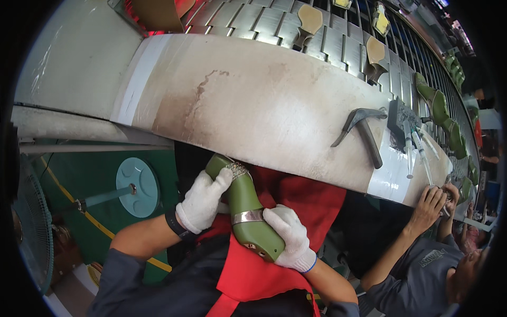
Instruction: The person assembles high-heeled shoes by aligning and pressing soles onto shoe uppers on lasts by hand, hammering along the edges and heels with a hammer, and placing the assembled shoes onto the conveyor.
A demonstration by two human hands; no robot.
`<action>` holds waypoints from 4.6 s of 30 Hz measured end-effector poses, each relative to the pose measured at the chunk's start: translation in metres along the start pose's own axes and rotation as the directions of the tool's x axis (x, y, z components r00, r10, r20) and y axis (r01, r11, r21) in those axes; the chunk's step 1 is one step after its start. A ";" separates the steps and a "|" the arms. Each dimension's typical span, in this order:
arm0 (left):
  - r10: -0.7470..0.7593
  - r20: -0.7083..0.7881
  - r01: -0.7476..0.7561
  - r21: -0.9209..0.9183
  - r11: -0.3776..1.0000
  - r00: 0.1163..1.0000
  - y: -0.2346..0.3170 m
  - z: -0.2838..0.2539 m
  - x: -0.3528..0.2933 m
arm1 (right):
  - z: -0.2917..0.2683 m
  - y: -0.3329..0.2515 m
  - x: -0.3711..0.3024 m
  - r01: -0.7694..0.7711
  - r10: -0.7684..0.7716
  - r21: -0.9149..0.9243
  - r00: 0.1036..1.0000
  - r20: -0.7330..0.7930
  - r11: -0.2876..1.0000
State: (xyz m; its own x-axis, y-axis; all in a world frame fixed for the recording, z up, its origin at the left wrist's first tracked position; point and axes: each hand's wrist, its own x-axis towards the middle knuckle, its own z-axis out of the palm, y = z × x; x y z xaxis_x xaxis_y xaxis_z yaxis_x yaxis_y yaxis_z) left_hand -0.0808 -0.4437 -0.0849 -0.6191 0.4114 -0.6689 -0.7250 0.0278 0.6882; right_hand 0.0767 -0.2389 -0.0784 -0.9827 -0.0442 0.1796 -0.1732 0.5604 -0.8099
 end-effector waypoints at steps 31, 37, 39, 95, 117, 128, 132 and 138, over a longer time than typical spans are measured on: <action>0.544 0.510 -0.577 -0.108 0.809 0.667 0.026 0.042 -0.039 | -0.023 -0.045 0.061 0.120 -0.321 -0.416 0.831 -0.455 0.901; 0.574 0.240 -0.505 -0.295 0.811 0.782 0.121 0.046 0.020 | -0.071 0.006 0.127 0.165 -0.404 -0.552 0.847 -0.345 0.818; 0.514 0.213 -0.471 -0.223 0.853 0.831 0.183 0.039 0.058 | -0.082 0.036 0.125 -0.062 -0.251 -0.546 0.841 -0.480 0.835; 0.650 0.760 -0.778 0.398 -0.487 -0.018 0.218 0.072 0.138 | -0.219 -0.028 0.310 -0.370 0.687 0.633 0.622 -0.374 0.680; 0.704 0.093 -0.649 -0.318 0.691 0.705 0.126 -0.076 0.092 | -0.309 0.156 0.320 -0.721 0.537 -0.611 0.673 -0.508 0.326; 0.760 0.196 -0.687 -0.333 0.647 0.620 0.142 -0.069 0.100 | -0.065 -0.014 0.228 0.019 0.648 0.931 0.713 -0.267 0.363; 0.759 0.233 -0.686 -0.329 0.649 0.608 0.143 -0.076 0.098 | 0.000 -0.021 0.196 -0.035 0.580 0.806 0.712 -0.394 0.591; 0.789 0.233 -0.721 -0.321 0.614 0.569 0.143 -0.073 0.093 | -0.045 -0.044 0.159 -0.151 0.256 0.227 0.792 -0.555 0.962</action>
State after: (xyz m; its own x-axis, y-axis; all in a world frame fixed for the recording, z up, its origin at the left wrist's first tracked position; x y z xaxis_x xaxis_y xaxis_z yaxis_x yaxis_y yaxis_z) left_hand -0.2643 -0.4674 -0.0693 -0.8537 0.4681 0.2280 -0.0963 -0.5722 0.8144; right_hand -0.0690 -0.2333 0.0108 -0.7862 0.5673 0.2450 -0.0327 0.3577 -0.9333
